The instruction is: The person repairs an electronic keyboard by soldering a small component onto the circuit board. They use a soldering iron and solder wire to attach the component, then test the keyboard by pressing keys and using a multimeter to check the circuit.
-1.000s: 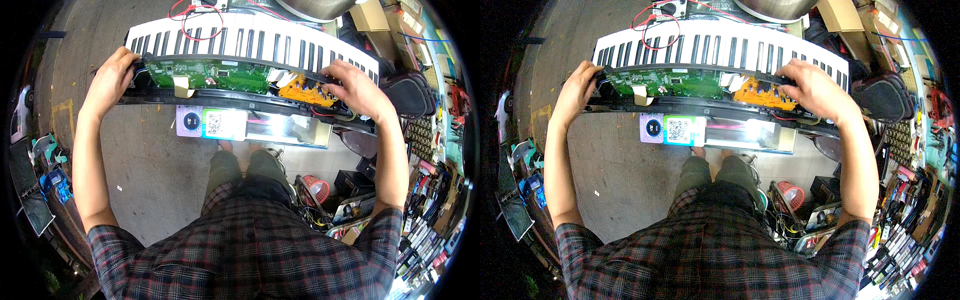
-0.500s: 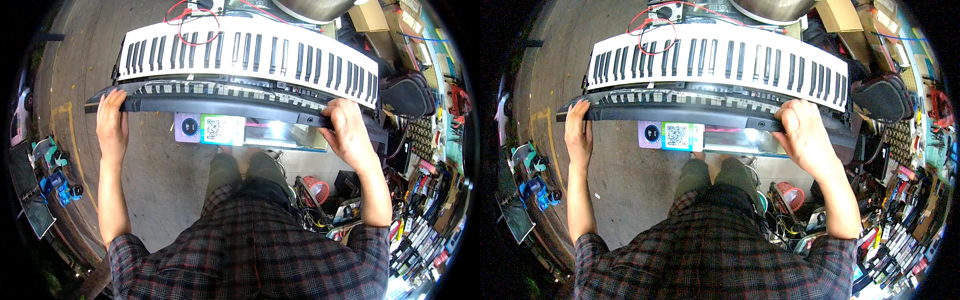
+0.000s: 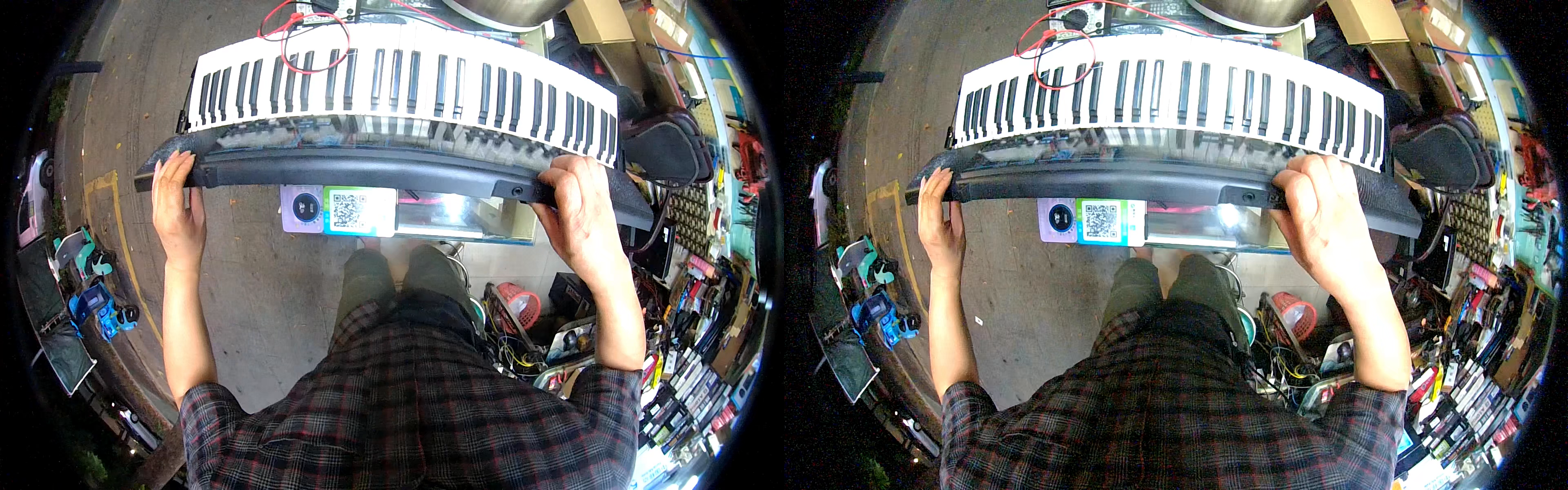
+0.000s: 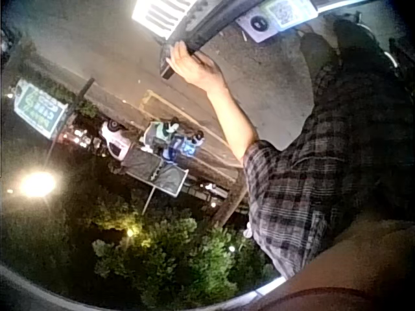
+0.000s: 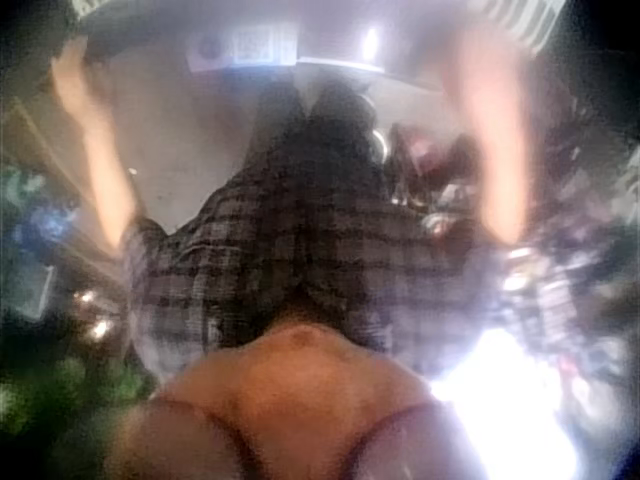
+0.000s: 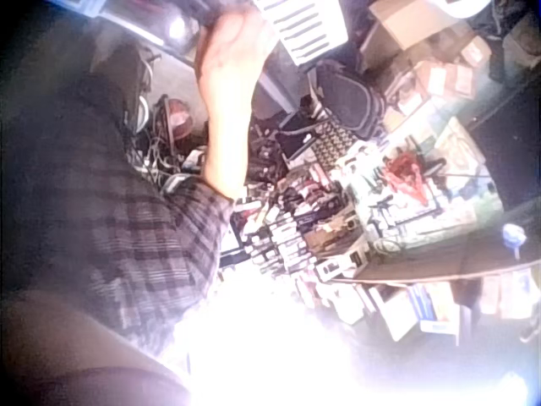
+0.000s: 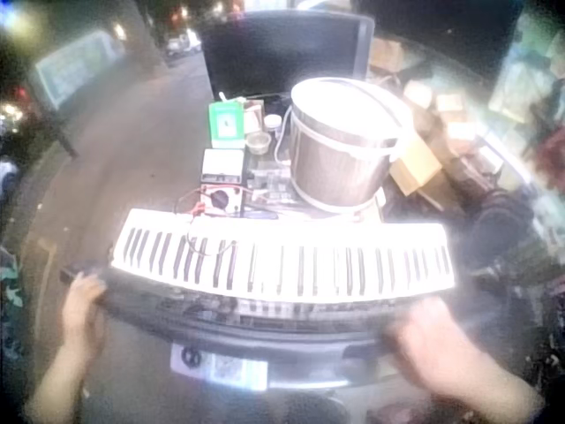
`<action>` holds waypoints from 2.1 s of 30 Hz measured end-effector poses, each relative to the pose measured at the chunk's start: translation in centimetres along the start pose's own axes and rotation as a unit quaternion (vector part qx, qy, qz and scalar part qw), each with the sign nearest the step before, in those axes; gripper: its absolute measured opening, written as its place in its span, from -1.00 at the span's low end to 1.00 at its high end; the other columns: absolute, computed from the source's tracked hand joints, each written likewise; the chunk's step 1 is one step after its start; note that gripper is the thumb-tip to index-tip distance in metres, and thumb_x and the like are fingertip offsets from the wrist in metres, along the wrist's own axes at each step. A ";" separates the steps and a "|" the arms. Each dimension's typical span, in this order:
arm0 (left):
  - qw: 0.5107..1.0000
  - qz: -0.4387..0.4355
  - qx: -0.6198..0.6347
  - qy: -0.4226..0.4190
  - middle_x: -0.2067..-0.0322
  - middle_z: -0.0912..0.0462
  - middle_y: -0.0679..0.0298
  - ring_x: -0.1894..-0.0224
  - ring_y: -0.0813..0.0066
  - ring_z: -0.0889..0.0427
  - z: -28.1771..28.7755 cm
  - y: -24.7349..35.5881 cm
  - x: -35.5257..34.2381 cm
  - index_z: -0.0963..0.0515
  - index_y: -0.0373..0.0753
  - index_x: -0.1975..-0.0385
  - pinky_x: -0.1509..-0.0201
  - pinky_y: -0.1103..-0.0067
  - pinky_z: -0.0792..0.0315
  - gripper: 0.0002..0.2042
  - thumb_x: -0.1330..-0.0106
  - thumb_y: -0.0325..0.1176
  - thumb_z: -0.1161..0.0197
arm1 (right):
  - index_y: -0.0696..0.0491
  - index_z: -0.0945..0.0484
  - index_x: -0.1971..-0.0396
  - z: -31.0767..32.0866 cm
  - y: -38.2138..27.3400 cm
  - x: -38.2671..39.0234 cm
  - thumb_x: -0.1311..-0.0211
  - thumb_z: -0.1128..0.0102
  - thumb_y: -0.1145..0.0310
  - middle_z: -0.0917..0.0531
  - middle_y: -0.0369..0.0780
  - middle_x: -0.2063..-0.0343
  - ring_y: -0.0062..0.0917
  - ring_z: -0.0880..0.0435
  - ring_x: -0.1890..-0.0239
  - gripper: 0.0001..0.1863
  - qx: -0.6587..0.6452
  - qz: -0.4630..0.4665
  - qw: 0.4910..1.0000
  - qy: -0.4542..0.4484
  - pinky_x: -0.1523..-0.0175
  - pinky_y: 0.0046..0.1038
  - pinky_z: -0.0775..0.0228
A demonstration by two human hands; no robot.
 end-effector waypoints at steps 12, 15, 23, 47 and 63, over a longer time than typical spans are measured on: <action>0.999 0.046 -0.015 0.006 -0.18 -0.60 0.09 -0.33 0.02 -0.54 -4.2 -1.2 1.9 -0.55 -0.26 -0.17 -0.52 0.15 -0.33 -0.47 -0.14 -0.75 -0.29 | 0.08 -0.47 0.00 -5.2 1.0 1.1 0.05 -0.44 0.48 -0.53 -0.15 0.18 -0.20 -0.51 0.11 -0.46 0.010 -0.023 0.999 0.024 -0.03 -0.17 -0.34; 0.997 0.064 -0.018 -0.036 -0.24 -0.58 0.10 -0.36 0.01 -0.50 -5.0 -1.4 2.7 -0.55 -0.22 -0.23 -0.52 0.22 -0.33 -0.41 -0.13 -0.72 -0.36 | 0.07 -0.49 0.01 -6.0 0.7 1.5 0.03 -0.45 0.45 -0.53 -0.18 0.20 -0.22 -0.51 0.11 -0.49 0.012 -0.025 0.999 0.021 -0.02 -0.19 -0.33; 0.979 0.075 -0.002 -0.191 -0.41 -0.43 0.13 -0.46 0.08 -0.41 -5.3 -1.3 1.4 -0.46 -0.15 -0.38 -0.54 0.28 -0.32 -0.28 -0.14 -0.71 -0.40 | 0.02 -0.54 0.09 -7.0 1.1 1.7 -0.02 -0.50 0.34 -0.53 -0.23 0.25 -0.28 -0.52 0.15 -0.56 0.018 -0.033 0.999 0.007 0.03 -0.23 -0.30; 0.991 0.088 0.046 -0.093 -0.35 -0.43 -0.04 -0.40 -0.03 -0.42 -4.2 2.2 4.4 -0.48 -0.28 -0.31 -0.48 0.20 -0.31 -0.43 -0.26 -0.54 -0.44 | -0.01 -0.54 0.15 -7.2 0.2 4.3 0.03 -0.64 0.18 -0.54 -0.19 0.12 -0.24 -0.54 0.02 -0.50 -0.025 -0.074 0.994 0.081 -0.04 -0.16 -0.32; 0.686 0.627 0.352 -0.108 0.10 -0.66 0.17 0.04 0.42 -0.60 -21.8 -0.5 19.1 -0.58 -0.40 -0.06 -0.10 0.48 -0.46 -0.46 -0.68 0.02 0.14 | 0.04 -0.64 -0.12 -6.6 5.6 4.3 -0.02 -0.56 0.25 -0.53 -0.10 -0.07 -0.04 -0.44 -0.27 -0.40 0.020 -0.179 0.980 0.090 -0.30 -0.04 -0.28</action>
Point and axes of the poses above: each hand's wrist, its own x-axis away from the middle knuckle, its own z-axis out of the back of the hand, y = z × x, the point moved 8 cm from there along -x, towards the middle knuckle
